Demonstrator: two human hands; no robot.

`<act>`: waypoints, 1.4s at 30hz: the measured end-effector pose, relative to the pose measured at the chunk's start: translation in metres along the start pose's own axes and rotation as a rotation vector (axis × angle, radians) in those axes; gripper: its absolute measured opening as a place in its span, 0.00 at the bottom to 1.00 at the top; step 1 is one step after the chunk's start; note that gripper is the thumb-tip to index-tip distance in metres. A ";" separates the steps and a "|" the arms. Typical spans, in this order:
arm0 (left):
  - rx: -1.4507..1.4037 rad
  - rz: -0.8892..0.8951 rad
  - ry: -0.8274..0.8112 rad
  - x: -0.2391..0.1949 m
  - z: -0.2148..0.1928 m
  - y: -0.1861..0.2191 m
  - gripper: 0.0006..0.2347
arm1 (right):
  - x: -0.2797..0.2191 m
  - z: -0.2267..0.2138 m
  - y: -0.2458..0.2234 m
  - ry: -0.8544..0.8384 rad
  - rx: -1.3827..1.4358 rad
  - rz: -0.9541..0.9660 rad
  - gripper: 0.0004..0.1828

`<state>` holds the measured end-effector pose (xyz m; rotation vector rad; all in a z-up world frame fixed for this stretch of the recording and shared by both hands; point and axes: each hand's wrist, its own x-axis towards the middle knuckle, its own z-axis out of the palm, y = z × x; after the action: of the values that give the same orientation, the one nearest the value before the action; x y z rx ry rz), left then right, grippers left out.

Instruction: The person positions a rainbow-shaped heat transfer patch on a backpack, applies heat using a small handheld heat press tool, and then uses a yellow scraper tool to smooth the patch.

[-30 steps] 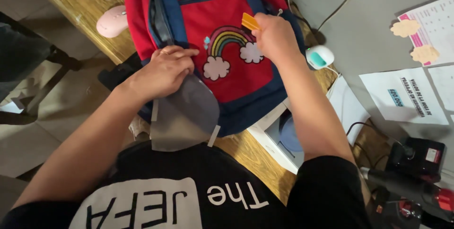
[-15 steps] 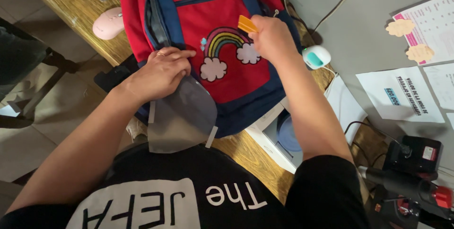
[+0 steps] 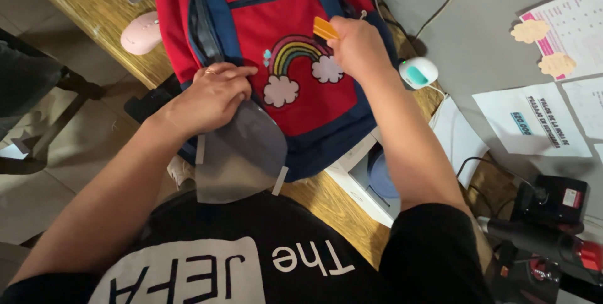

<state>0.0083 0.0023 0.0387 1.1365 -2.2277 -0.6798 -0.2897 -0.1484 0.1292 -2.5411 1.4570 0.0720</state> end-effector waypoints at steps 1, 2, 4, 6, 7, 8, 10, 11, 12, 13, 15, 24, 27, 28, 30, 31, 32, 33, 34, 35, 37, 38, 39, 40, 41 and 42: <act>-0.002 0.003 -0.003 0.000 0.003 0.001 0.07 | -0.004 -0.002 -0.001 0.000 0.000 0.005 0.09; 0.004 0.000 0.021 -0.001 0.004 0.000 0.06 | -0.004 -0.004 -0.004 -0.021 -0.005 0.006 0.08; 0.010 -0.002 0.044 -0.001 0.000 0.003 0.06 | -0.003 -0.003 -0.005 -0.041 -0.010 0.009 0.07; -0.028 -0.115 -0.085 0.002 -0.009 0.011 0.07 | -0.002 0.001 0.000 0.014 -0.035 -0.036 0.08; -0.029 -0.110 -0.088 0.001 -0.005 0.009 0.07 | -0.005 0.000 0.000 0.016 -0.034 -0.030 0.08; -0.019 -0.090 -0.058 0.000 -0.002 0.006 0.06 | -0.005 -0.001 -0.001 0.006 -0.021 -0.028 0.07; -0.008 -0.069 -0.030 -0.002 -0.001 0.004 0.05 | -0.003 0.002 0.000 -0.003 -0.007 -0.026 0.05; -0.001 -0.068 -0.035 -0.001 -0.002 0.004 0.06 | -0.001 0.006 0.004 0.049 -0.058 -0.085 0.06; 0.006 -0.063 -0.043 0.001 -0.004 0.006 0.07 | 0.000 0.009 0.009 0.103 -0.109 -0.140 0.07; 0.007 -0.058 -0.046 0.001 -0.004 0.007 0.07 | -0.002 0.007 0.006 0.105 -0.109 -0.134 0.07; -0.006 -0.079 -0.053 0.001 -0.007 0.010 0.06 | -0.001 0.001 -0.001 0.004 -0.050 -0.024 0.05; 0.016 -0.066 0.004 0.000 0.001 0.006 0.07 | -0.033 -0.018 0.032 0.298 -0.034 0.024 0.26; 0.098 0.145 0.208 -0.001 0.010 -0.004 0.06 | -0.117 -0.057 0.054 0.671 0.192 0.075 0.25; 0.080 0.161 0.200 -0.001 0.015 -0.010 0.06 | -0.147 -0.047 0.071 0.670 0.179 0.098 0.25; 0.165 0.191 0.297 0.001 0.026 -0.022 0.02 | -0.207 -0.029 0.104 0.785 0.136 0.256 0.30; 0.149 0.204 0.291 0.002 0.022 -0.013 0.02 | -0.233 -0.004 0.114 0.785 0.123 0.274 0.30; 0.114 0.071 0.192 0.001 0.014 -0.005 0.03 | -0.252 0.020 0.123 0.719 0.252 0.472 0.29; 0.078 -0.063 0.093 -0.002 0.005 0.003 0.04 | -0.271 0.044 0.131 0.646 0.381 0.666 0.29; 0.083 -0.073 0.106 0.000 0.009 0.001 0.04 | -0.281 0.059 0.128 0.644 0.381 0.649 0.29; 0.123 -0.031 0.139 0.000 0.012 -0.002 0.03 | -0.291 0.074 0.124 0.591 0.467 0.675 0.29; 0.180 -0.021 0.191 -0.003 0.017 -0.009 0.02 | -0.306 0.104 0.123 0.520 0.557 0.664 0.29; 0.172 -0.035 0.175 -0.003 0.021 -0.012 0.02 | -0.319 0.118 0.127 0.556 0.645 0.775 0.29; 0.164 -0.050 0.159 -0.002 0.026 -0.014 0.02 | -0.332 0.131 0.132 0.590 0.731 0.888 0.30; 0.167 -0.060 0.167 -0.003 0.028 -0.014 0.02 | -0.333 0.137 0.136 0.583 0.732 0.876 0.30; 0.130 -0.080 0.165 -0.003 0.030 -0.014 0.01 | -0.335 0.142 0.141 0.599 0.728 0.927 0.32; 0.091 -0.096 0.159 -0.002 0.032 -0.014 0.01 | -0.339 0.148 0.144 0.618 0.723 0.984 0.34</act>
<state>-0.0037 0.0023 0.0060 1.3023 -2.0995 -0.5111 -0.5770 0.0989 0.0117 -1.1504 2.2526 -0.9538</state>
